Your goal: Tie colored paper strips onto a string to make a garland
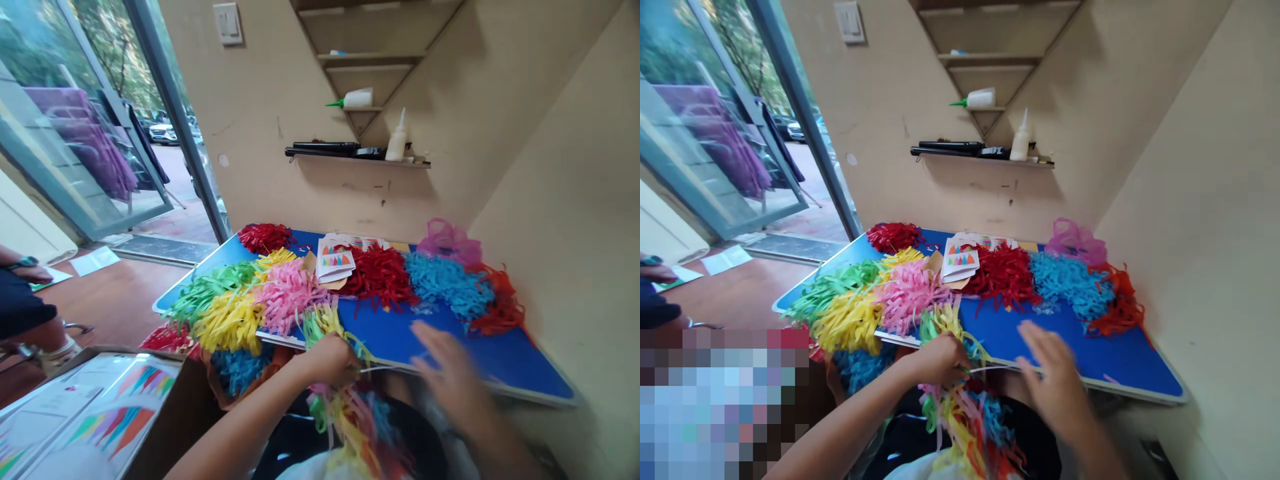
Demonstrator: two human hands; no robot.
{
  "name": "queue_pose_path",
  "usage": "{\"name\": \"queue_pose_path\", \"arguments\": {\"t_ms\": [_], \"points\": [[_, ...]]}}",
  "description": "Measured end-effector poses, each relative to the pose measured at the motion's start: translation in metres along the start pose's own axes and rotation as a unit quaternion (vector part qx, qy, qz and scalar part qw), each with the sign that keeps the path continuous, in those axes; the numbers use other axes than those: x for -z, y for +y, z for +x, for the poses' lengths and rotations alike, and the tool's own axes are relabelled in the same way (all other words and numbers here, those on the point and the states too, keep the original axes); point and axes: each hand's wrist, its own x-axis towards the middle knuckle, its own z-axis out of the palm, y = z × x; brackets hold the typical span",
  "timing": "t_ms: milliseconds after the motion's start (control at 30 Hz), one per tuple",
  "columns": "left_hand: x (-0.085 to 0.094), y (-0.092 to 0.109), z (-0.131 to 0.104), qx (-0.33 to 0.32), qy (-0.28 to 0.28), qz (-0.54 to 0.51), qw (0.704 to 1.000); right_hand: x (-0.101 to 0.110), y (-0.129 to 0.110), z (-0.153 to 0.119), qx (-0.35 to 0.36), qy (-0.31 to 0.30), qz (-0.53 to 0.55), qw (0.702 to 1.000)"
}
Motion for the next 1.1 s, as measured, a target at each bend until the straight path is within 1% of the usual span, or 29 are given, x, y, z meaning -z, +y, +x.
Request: {"name": "queue_pose_path", "arguments": {"t_ms": [33,67,100,133,167,233,300,333,400,467,500,533,567,633,700,733,767,800,833,900,933,967,1000,1033,1100], "points": [[0.001,0.004,0.007,-0.005,0.009,-0.008,1.0,-0.021,-0.018,-0.001,0.008,-0.059,0.047,0.997],[0.003,0.008,0.011,-0.005,0.025,-0.017,1.0,-0.04,-0.032,-0.002,-0.001,-0.117,0.095,0.989],[0.005,0.01,0.013,0.001,0.049,-0.027,0.998,-0.056,-0.041,-0.002,-0.033,-0.161,0.146,0.975],[0.006,0.011,0.01,0.018,0.081,-0.039,0.996,-0.068,-0.044,-0.003,-0.07,-0.191,0.196,0.959],[0.005,0.011,0.005,0.045,0.117,-0.052,0.991,-0.076,-0.041,-0.004,-0.111,-0.201,0.249,0.941],[-0.004,0.008,-0.016,0.124,0.187,-0.078,0.971,-0.082,-0.027,-0.007,-0.197,-0.175,0.357,0.896],[-0.028,0.004,-0.043,0.219,0.23,-0.104,0.943,-0.077,-0.011,-0.012,-0.28,-0.122,0.459,0.835],[-0.044,0.003,-0.056,0.26,0.236,-0.116,0.929,-0.073,-0.006,-0.014,-0.311,-0.098,0.503,0.8],[-0.078,0.001,-0.077,0.313,0.217,-0.146,0.913,-0.062,-0.005,-0.016,-0.344,-0.054,0.577,0.739],[-0.107,0.0,-0.09,0.338,0.18,-0.175,0.907,-0.051,-0.011,-0.013,-0.349,-0.019,0.631,0.693],[-0.117,-0.001,-0.094,0.344,0.161,-0.189,0.905,-0.046,-0.016,-0.01,-0.349,-0.006,0.651,0.674],[-0.124,-0.001,-0.096,0.348,0.144,-0.204,0.904,-0.041,-0.02,-0.007,-0.349,0.006,0.667,0.658],[-0.126,-0.001,-0.097,0.349,0.127,-0.221,0.902,-0.037,-0.023,-0.004,-0.349,0.016,0.678,0.646],[-0.121,0.001,-0.1,0.343,0.088,-0.264,0.897,-0.03,-0.026,0.002,-0.349,0.034,0.69,0.633],[-0.104,0.003,-0.108,0.332,0.051,-0.305,0.891,-0.025,-0.023,0.005,-0.361,0.047,0.684,0.632],[-0.093,0.004,-0.113,0.322,0.054,-0.328,0.886,-0.024,-0.021,0.006,-0.368,0.054,0.675,0.637],[-0.08,0.004,-0.12,0.31,0.081,-0.354,0.879,-0.025,-0.019,0.005,-0.373,0.062,0.665,0.644],[-0.066,0.003,-0.128,0.297,0.131,-0.385,0.864,-0.027,-0.017,0.004,-0.374,0.067,0.653,0.655],[-0.052,0.0,-0.136,0.285,0.204,-0.418,0.838,-0.03,-0.017,0.003,-0.369,0.062,0.64,0.672],[-0.025,-0.008,-0.152,0.288,0.361,-0.454,0.762,-0.04,-0.021,0.0,-0.351,0.031,0.603,0.716],[-0.014,-0.013,-0.159,0.299,0.422,-0.45,0.728,-0.045,-0.025,0.0,-0.338,0.005,0.577,0.744],[-0.004,-0.017,-0.167,0.313,0.469,-0.433,0.703,-0.05,-0.031,0.0,-0.322,-0.027,0.546,0.773],[0.005,-0.02,-0.174,0.324,0.503,-0.409,0.689,-0.053,-0.037,0.001,-0.3,-0.058,0.514,0.801],[0.012,-0.022,-0.182,0.328,0.527,-0.387,0.682,-0.056,-0.044,0.003,-0.274,-0.086,0.485,0.826],[0.022,-0.022,-0.197,0.319,0.566,-0.36,0.67,-0.058,-0.056,0.008,-0.217,-0.117,0.434,0.867]]}}
